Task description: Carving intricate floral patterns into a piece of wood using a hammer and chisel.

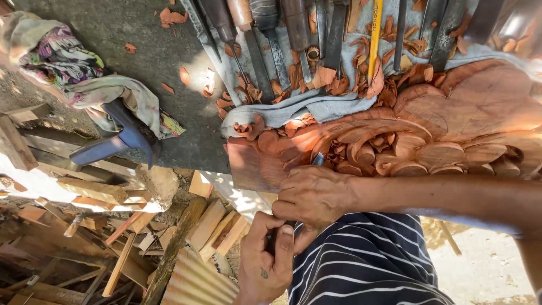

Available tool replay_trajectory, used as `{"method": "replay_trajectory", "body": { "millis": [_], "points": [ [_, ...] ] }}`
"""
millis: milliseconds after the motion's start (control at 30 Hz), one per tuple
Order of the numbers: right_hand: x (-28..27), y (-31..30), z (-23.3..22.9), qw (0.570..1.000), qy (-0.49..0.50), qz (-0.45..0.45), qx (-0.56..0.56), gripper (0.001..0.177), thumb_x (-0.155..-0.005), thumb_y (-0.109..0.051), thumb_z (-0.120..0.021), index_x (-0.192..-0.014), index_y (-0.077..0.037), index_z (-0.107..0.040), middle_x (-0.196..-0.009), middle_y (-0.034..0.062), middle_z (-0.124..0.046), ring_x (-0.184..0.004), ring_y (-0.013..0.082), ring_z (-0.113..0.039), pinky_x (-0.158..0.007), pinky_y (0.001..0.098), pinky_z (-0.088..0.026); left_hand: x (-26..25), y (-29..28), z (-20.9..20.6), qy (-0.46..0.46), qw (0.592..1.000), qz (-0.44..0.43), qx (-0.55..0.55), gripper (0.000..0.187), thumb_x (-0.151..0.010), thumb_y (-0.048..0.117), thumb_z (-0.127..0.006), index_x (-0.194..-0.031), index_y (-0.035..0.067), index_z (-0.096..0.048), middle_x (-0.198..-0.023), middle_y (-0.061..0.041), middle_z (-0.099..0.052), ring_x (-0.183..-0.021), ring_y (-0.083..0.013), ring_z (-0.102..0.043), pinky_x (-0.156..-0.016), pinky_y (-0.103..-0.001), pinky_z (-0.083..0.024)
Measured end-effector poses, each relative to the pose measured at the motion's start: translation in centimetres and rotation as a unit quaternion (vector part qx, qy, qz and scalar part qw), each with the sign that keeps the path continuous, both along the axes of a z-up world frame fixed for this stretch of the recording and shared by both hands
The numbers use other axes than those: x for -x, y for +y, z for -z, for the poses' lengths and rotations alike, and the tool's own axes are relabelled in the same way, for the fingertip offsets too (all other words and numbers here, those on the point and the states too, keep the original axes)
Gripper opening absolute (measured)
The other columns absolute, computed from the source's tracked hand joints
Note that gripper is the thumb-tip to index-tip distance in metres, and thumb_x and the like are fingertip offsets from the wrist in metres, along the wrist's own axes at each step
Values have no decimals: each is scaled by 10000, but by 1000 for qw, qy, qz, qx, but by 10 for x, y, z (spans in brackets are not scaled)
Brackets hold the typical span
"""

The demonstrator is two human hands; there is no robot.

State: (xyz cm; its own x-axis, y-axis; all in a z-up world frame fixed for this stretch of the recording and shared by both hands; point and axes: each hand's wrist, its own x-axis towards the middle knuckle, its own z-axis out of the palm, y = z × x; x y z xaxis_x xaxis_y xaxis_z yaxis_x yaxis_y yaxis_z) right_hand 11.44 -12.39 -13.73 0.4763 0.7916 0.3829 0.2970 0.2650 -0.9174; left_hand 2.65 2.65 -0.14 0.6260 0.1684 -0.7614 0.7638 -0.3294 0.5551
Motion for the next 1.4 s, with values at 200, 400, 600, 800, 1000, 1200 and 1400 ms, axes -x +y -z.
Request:
{"method": "replay_trajectory", "body": {
  "millis": [200, 400, 600, 800, 1000, 1200, 1400],
  "points": [
    [-9, 1, -6, 997, -17, 55, 44, 497, -694, -479, -861, -787, -101, -552, -671, 28, -525, -631, 227, -567, -562, 395, -438, -34, 15, 7, -30, 996, 80, 25, 115, -985, 108, -627, -951, 28, -552, -622, -36, -547, -551, -78, -472, -503, -285, -398],
    [-7, 2, -11, 977, -107, 169, 73, 672, -541, -670, -797, -775, -84, -567, -643, 69, -510, -600, 243, -550, -538, 395, -430, -55, 27, 22, -11, 993, 114, 16, 124, -951, 137, -634, -901, 44, -569, -567, -29, -543, -474, -74, -491, -460, -292, -392],
    [19, -4, -23, 972, -88, 171, 131, 598, -824, -649, -794, -770, -98, -568, -653, 45, -534, -557, 199, -525, -485, 376, -407, -45, 66, 29, -11, 981, 116, 158, 145, -996, 100, -656, -909, 1, -594, -685, -74, -498, -582, -109, -413, -507, -290, -318],
    [90, -53, -67, 979, 24, 118, 165, 616, -880, -672, -702, -825, -68, -591, -637, 67, -531, -553, 265, -540, -534, 423, -461, -62, 0, 49, -241, 918, 311, -50, 242, -1037, 218, -642, -1266, 155, -682, -1177, -138, -655, -1037, -254, -637, -888, -389, -534],
    [139, -94, -62, 948, 110, 170, 244, 590, -801, -647, -759, -857, -75, -631, -608, 63, -541, -539, 260, -563, -518, 403, -476, -42, -27, 73, -308, 720, 515, -348, 498, -1104, 458, -518, -1560, 259, -535, -1602, -162, -375, -1463, -381, -374, -1159, -650, -360],
    [149, -105, -68, 916, 166, 219, 292, 531, -733, -566, -805, -860, -75, -645, -598, 58, -558, -542, 258, -582, -500, 398, -469, -24, -27, 77, -326, 760, 459, -323, 506, -1099, 524, -471, -1547, 291, -498, -1619, -180, -374, -1496, -399, -364, -1203, -663, -312],
    [168, -103, -81, 913, 150, 271, 267, 517, -751, -555, -790, -869, -72, -645, -641, 56, -611, -549, 231, -604, -504, 369, -482, -28, -31, 74, -310, 755, 457, -353, 520, -1081, 538, -433, -1531, 295, -527, -1621, -188, -381, -1513, -415, -346, -1202, -659, -299]
  ]
}}
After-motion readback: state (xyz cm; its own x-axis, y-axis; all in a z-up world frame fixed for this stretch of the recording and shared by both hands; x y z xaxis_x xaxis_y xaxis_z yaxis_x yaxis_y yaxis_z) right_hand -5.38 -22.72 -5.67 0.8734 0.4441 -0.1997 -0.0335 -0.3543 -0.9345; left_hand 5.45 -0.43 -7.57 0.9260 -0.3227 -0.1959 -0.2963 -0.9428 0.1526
